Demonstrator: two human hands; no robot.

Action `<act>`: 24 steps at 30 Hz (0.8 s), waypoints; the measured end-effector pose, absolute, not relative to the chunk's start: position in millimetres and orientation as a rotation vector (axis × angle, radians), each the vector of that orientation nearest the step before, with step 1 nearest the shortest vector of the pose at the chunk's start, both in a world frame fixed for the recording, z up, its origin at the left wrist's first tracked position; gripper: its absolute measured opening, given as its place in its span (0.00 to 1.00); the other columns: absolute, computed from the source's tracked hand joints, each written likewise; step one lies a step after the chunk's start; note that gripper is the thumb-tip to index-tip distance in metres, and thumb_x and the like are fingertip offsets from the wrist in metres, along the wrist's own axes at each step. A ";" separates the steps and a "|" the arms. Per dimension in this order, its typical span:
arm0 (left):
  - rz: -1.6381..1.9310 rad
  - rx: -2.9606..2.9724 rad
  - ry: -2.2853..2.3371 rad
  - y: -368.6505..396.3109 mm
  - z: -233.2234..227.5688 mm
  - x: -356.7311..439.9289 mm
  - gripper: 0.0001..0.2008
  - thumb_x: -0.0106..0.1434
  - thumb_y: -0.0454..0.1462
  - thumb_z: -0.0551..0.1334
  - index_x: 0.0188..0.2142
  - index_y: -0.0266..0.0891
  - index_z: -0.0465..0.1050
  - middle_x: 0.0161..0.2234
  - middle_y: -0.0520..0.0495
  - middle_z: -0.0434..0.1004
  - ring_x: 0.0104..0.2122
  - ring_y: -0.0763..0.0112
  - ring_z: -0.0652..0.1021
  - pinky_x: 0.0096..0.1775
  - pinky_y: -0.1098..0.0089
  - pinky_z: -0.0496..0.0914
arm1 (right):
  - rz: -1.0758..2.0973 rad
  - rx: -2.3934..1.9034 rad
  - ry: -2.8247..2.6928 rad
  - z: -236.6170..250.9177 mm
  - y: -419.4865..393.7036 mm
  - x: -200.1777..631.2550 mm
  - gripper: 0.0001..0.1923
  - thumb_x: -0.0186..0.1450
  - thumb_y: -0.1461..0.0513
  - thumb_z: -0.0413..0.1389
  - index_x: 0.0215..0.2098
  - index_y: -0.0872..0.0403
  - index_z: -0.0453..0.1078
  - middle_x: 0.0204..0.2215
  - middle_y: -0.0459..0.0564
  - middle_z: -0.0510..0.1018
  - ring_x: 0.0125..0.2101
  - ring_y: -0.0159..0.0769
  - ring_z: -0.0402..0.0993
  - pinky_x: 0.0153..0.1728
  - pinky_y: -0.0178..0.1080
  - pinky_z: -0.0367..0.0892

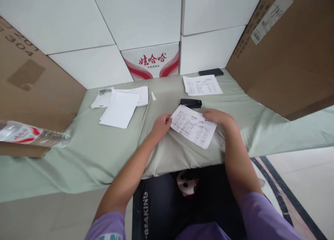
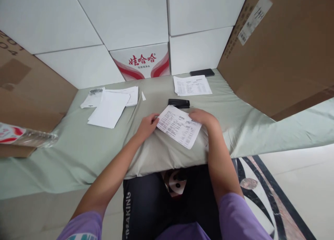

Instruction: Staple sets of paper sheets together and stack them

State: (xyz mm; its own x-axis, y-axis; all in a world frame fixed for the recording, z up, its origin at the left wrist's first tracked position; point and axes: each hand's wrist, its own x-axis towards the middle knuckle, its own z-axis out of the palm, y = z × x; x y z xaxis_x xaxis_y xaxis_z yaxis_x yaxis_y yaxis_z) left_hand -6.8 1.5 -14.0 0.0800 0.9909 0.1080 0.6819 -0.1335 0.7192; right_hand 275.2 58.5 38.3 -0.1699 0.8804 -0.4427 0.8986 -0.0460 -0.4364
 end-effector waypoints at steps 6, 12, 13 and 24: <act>0.806 1.907 1.665 4.1 -12.5 -4.0 0.19 0.70 0.38 0.55 0.54 0.35 0.76 0.35 0.41 0.81 0.35 0.62 0.78 0.44 0.63 0.69 | -0.459 2.402 2.181 84.2 39.7 259.7 0.21 0.63 0.47 0.55 0.42 0.55 0.74 0.41 0.61 0.79 0.40 0.49 0.74 0.38 0.43 0.65; 0.765 1.920 1.702 5.8 -10.7 -3.0 0.18 0.70 0.38 0.54 0.54 0.37 0.76 0.37 0.44 0.82 0.35 0.66 0.78 0.43 0.67 0.69 | -0.346 2.419 2.574 101.5 89.0 218.1 0.14 0.65 0.56 0.51 0.41 0.55 0.74 0.39 0.58 0.79 0.40 0.46 0.73 0.40 0.43 0.66; 0.760 1.919 1.705 5.9 -10.5 -3.1 0.18 0.70 0.38 0.54 0.54 0.37 0.76 0.37 0.44 0.82 0.36 0.66 0.78 0.43 0.67 0.69 | -0.372 2.405 2.602 95.6 102.1 208.2 0.13 0.65 0.57 0.51 0.40 0.55 0.74 0.39 0.58 0.79 0.40 0.45 0.73 0.40 0.43 0.66; 0.722 1.901 1.754 7.4 -10.4 -1.1 0.18 0.70 0.37 0.54 0.55 0.37 0.76 0.38 0.43 0.83 0.38 0.64 0.80 0.45 0.66 0.70 | -0.294 2.387 2.590 34.3 162.5 141.9 0.19 0.68 0.59 0.48 0.54 0.59 0.65 0.50 0.65 0.77 0.50 0.53 0.72 0.51 0.53 0.64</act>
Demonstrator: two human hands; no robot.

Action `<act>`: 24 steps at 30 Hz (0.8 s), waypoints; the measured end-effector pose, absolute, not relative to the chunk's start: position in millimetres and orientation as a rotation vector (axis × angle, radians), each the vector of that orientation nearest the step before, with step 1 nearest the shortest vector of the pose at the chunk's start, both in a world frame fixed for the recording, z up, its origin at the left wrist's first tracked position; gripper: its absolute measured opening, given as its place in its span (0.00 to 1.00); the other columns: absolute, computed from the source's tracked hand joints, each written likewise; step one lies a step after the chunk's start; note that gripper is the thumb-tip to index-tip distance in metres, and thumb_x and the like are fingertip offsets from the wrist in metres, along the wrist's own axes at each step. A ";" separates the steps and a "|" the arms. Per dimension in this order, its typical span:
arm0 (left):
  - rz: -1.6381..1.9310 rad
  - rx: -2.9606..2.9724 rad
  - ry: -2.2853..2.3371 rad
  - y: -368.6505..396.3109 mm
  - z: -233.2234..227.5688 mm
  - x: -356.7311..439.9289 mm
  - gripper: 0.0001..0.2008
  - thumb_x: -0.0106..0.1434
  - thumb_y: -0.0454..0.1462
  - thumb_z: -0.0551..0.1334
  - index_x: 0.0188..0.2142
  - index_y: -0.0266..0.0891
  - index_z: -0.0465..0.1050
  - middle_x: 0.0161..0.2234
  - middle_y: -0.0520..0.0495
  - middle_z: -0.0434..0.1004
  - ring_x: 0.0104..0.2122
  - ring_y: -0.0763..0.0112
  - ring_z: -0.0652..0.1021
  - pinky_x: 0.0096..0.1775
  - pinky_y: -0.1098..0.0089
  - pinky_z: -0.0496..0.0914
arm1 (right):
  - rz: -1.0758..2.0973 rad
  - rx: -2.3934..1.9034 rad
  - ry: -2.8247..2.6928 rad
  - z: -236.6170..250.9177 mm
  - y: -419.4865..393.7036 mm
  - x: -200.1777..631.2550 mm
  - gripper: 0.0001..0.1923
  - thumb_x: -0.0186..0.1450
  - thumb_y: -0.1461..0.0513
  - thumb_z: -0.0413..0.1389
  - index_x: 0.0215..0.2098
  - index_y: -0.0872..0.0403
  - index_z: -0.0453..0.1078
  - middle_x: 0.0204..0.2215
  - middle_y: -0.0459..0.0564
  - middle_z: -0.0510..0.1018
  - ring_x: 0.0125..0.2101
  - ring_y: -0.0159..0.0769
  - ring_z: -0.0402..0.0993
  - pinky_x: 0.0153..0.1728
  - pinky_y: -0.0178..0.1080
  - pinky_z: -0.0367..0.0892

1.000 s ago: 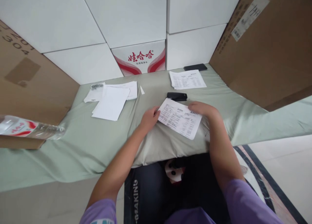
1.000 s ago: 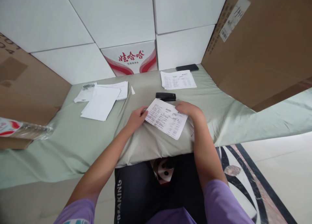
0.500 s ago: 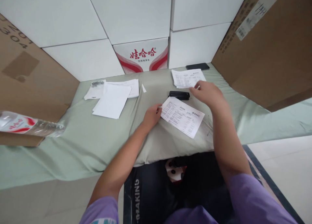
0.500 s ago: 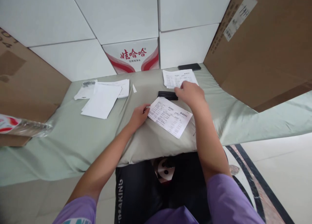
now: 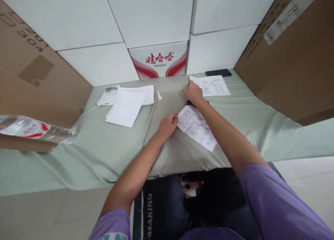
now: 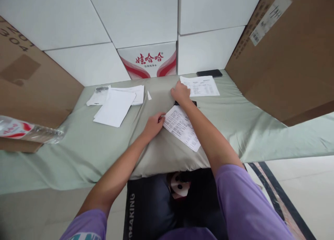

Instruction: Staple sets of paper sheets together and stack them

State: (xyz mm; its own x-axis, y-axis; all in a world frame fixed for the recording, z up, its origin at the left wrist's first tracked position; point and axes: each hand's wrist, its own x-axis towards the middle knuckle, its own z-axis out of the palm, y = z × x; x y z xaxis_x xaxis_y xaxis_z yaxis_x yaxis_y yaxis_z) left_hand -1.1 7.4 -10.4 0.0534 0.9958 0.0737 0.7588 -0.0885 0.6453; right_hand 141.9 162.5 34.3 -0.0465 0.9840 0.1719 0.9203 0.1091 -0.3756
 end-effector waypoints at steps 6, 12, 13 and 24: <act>0.725 1.893 1.745 8.2 -11.6 -2.1 0.18 0.70 0.37 0.54 0.55 0.36 0.76 0.39 0.43 0.83 0.38 0.64 0.80 0.45 0.66 0.70 | 0.264 -1.911 -2.072 22.6 167.1 139.2 0.18 0.70 0.58 0.47 0.52 0.59 0.68 0.48 0.65 0.78 0.48 0.52 0.74 0.49 0.50 0.66; 0.703 1.904 1.744 8.7 -12.8 -2.7 0.18 0.71 0.37 0.54 0.55 0.37 0.75 0.38 0.43 0.83 0.39 0.64 0.80 0.46 0.66 0.70 | 0.287 -1.974 -2.104 16.2 167.7 136.7 0.19 0.72 0.60 0.45 0.52 0.60 0.72 0.49 0.67 0.78 0.48 0.49 0.75 0.47 0.46 0.68; 0.700 1.907 1.743 8.7 -12.8 -2.7 0.18 0.71 0.37 0.54 0.55 0.37 0.75 0.38 0.43 0.83 0.39 0.64 0.80 0.46 0.66 0.70 | 0.285 -1.980 -2.113 16.4 167.7 136.0 0.19 0.72 0.60 0.44 0.52 0.60 0.72 0.50 0.67 0.78 0.48 0.49 0.76 0.47 0.45 0.68; 0.690 1.932 1.738 6.6 -17.0 -3.1 0.19 0.71 0.38 0.54 0.56 0.37 0.75 0.40 0.42 0.83 0.40 0.62 0.80 0.47 0.64 0.71 | 0.193 -2.042 -2.209 19.2 156.9 128.5 0.17 0.71 0.66 0.44 0.53 0.60 0.68 0.47 0.68 0.79 0.48 0.53 0.78 0.46 0.47 0.70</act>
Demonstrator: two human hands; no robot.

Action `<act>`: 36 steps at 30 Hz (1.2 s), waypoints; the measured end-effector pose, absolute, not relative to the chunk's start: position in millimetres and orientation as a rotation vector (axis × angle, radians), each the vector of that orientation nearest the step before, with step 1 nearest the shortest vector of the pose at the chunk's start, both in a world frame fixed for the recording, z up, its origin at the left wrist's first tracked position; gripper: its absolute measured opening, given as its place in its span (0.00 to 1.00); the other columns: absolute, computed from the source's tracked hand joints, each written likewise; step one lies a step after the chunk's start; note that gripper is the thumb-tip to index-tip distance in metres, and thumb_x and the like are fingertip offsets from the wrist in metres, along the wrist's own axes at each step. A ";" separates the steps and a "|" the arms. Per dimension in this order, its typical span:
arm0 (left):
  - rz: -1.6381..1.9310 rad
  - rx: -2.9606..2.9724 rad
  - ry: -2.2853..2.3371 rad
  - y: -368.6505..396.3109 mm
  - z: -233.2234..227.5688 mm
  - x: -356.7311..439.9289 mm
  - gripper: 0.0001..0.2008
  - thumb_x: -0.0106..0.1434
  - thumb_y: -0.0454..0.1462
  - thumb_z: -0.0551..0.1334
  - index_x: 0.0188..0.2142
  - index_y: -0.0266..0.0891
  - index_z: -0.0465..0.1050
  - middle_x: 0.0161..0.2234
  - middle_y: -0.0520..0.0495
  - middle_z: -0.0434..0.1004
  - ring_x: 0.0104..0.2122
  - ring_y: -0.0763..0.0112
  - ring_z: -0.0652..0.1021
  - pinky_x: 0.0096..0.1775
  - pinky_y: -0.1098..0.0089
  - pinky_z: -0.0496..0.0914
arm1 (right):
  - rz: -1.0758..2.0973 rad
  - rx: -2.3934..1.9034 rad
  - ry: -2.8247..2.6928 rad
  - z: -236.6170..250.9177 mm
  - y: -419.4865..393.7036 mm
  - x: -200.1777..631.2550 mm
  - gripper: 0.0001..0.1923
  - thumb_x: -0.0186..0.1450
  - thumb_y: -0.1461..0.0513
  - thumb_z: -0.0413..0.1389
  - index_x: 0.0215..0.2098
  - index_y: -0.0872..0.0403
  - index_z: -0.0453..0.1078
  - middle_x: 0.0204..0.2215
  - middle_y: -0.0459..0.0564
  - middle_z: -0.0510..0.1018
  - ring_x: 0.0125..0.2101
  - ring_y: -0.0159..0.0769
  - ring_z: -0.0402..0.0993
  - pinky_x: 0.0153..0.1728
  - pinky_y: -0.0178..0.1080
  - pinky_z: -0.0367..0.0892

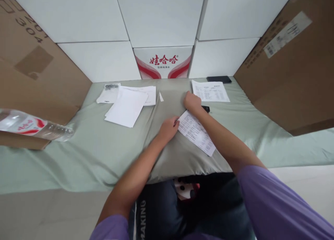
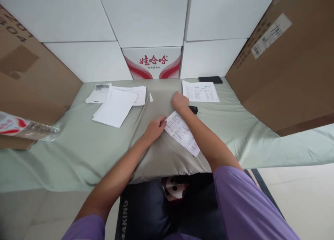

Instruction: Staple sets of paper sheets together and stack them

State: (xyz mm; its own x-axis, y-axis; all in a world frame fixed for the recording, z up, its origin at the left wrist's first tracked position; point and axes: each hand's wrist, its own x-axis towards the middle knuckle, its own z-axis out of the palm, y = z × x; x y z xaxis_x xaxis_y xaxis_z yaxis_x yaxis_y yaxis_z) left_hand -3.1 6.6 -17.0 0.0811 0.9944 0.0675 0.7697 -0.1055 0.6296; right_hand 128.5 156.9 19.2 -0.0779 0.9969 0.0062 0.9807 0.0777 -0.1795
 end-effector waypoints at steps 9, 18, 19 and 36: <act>0.668 1.913 1.689 2.6 -16.5 -5.9 0.19 0.72 0.39 0.53 0.57 0.37 0.74 0.41 0.43 0.83 0.41 0.63 0.80 0.48 0.65 0.70 | 0.262 -2.079 -2.262 18.9 164.4 129.1 0.18 0.69 0.68 0.46 0.54 0.61 0.66 0.48 0.69 0.78 0.50 0.52 0.78 0.47 0.46 0.70; 0.651 1.966 1.734 -2.7 -15.5 -2.8 0.19 0.72 0.40 0.53 0.57 0.39 0.73 0.46 0.42 0.82 0.45 0.63 0.80 0.49 0.64 0.70 | 0.246 -1.996 -2.249 16.6 157.1 128.7 0.20 0.69 0.69 0.42 0.55 0.61 0.66 0.47 0.68 0.79 0.47 0.50 0.79 0.45 0.47 0.71; 0.660 1.967 1.732 -2.4 -15.3 -2.7 0.19 0.72 0.40 0.53 0.56 0.39 0.73 0.46 0.42 0.82 0.44 0.63 0.80 0.49 0.65 0.70 | 0.265 -1.995 -2.241 16.6 157.8 129.6 0.20 0.69 0.69 0.42 0.55 0.61 0.66 0.47 0.68 0.79 0.48 0.50 0.79 0.45 0.47 0.71; 0.790 1.870 1.657 4.6 -16.4 -5.6 0.17 0.68 0.37 0.55 0.54 0.39 0.74 0.31 0.49 0.76 0.32 0.68 0.75 0.40 0.68 0.68 | 0.475 -1.906 -2.107 9.0 179.4 146.3 0.18 0.67 0.66 0.45 0.48 0.58 0.74 0.50 0.64 0.79 0.49 0.48 0.75 0.48 0.43 0.68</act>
State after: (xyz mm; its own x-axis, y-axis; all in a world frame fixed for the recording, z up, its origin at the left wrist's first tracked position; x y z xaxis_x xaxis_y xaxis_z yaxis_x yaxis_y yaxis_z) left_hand -5.6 4.6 -16.4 0.0836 0.9927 0.0870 0.6926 -0.1207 0.7111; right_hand 146.3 179.4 9.0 -0.1054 0.9941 -0.0260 0.9089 0.0857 -0.4081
